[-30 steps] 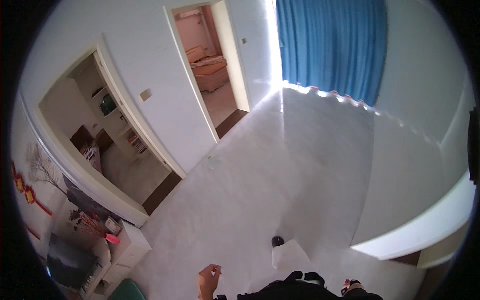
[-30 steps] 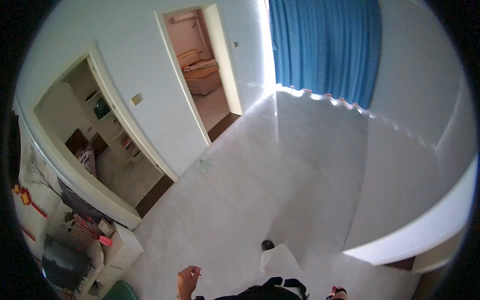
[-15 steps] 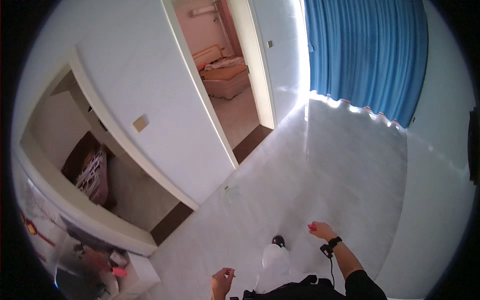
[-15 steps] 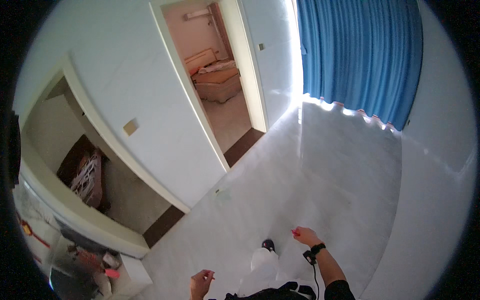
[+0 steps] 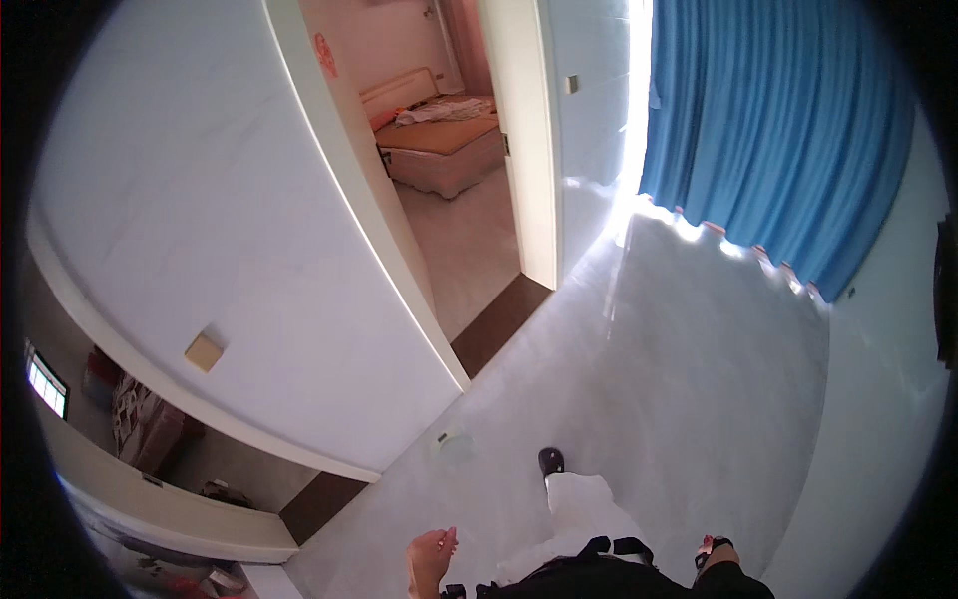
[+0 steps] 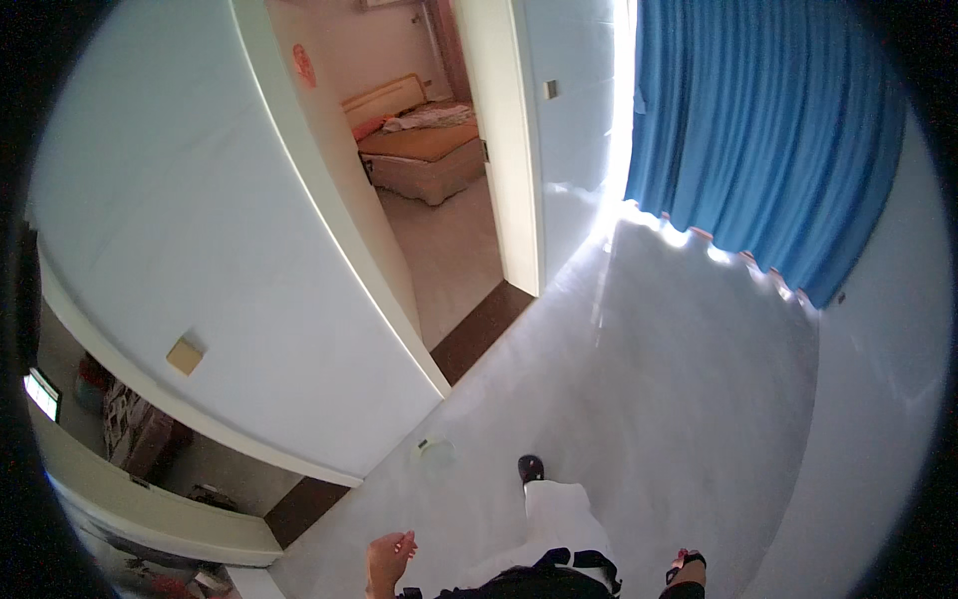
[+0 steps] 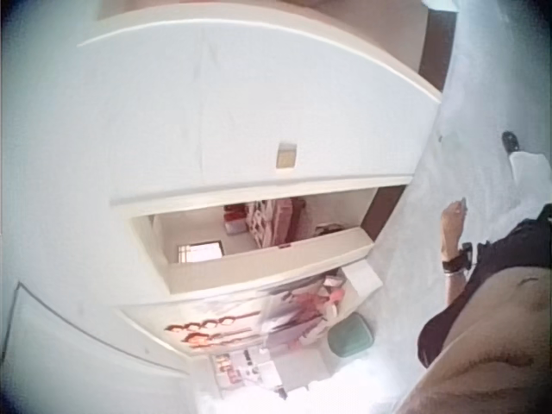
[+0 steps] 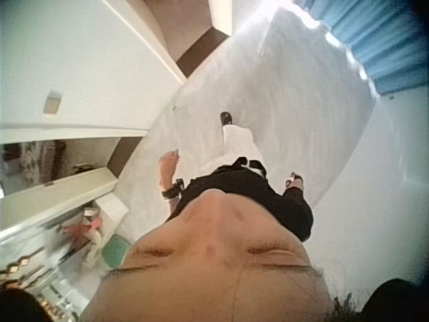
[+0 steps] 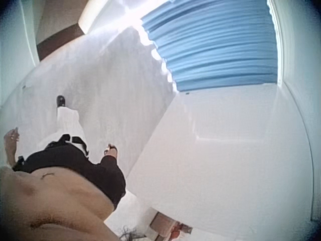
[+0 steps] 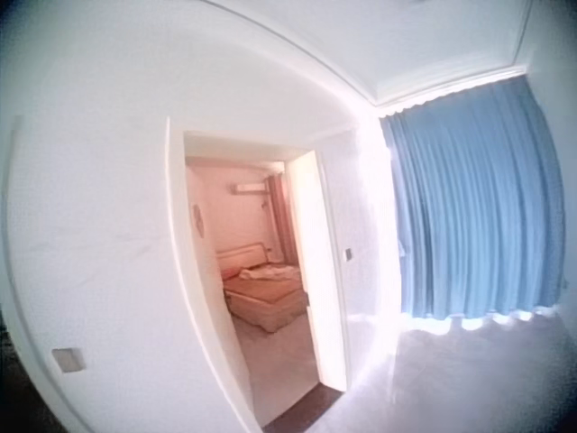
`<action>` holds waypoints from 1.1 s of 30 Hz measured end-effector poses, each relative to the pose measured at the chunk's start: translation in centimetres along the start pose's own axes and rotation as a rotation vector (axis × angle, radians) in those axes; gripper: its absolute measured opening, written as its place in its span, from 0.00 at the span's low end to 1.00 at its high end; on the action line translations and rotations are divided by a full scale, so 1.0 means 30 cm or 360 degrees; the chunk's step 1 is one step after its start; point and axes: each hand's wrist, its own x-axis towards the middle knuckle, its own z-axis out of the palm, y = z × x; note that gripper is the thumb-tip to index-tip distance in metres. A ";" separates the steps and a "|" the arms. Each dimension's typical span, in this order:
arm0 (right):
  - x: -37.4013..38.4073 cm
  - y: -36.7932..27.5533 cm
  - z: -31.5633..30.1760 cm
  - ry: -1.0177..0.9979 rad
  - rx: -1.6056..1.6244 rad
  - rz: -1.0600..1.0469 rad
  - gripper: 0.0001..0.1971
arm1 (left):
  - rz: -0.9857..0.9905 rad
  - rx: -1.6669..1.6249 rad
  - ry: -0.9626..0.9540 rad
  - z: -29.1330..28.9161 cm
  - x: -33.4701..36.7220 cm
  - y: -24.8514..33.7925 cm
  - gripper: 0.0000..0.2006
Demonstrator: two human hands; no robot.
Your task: Getting water from a dispenser, looking inside a refrigerator, and moving a chair in a bedroom.
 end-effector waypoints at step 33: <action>0.090 -3.385 -3.378 0.0336 0.0418 -0.1372 0.19 | -0.0227 0.0030 0.0397 -0.196 2.705 0.853 0.18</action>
